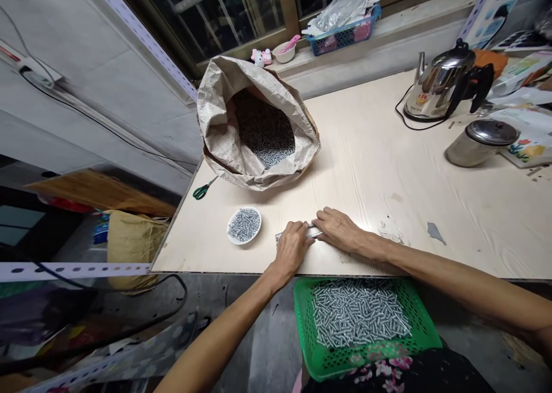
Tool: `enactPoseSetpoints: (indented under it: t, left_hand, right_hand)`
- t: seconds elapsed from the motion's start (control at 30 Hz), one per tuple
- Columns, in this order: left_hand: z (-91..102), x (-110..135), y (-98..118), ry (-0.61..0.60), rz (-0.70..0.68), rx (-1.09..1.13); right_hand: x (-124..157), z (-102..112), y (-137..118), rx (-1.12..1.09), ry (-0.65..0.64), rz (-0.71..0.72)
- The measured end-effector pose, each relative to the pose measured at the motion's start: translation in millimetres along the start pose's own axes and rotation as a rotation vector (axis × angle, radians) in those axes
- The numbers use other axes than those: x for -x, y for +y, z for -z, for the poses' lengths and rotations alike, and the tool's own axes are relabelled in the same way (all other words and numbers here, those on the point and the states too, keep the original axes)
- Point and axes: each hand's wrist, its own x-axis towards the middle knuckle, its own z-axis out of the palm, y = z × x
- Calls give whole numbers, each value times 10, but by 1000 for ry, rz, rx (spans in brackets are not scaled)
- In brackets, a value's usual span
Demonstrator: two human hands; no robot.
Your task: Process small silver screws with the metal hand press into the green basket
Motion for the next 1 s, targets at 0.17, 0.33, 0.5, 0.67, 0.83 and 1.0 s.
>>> enactPoseSetpoints:
  t: [0.17,0.33,0.5,0.67,0.83,1.0]
  left_hand:
    - [-171,290,196,208,-39,-9]
    - [-280,438,328,233,-72,13]
    - [-242,470,363,256,-59,73]
    - [50,572,149,312,253,-43]
    - [282,524,-193,-23,615,-61]
    - [388,252,-321,-329,746,135]
  right_hand:
    - [51,93,167,-5,4,14]
    - [-50,30,248,53,39,-42]
    - [-199,0,259,104,99,-90]
    - [20,79,8,-7,169,-70]
    - [231,2,-314,-135,77,27]
    - [94,-202,-299,19,108,4]
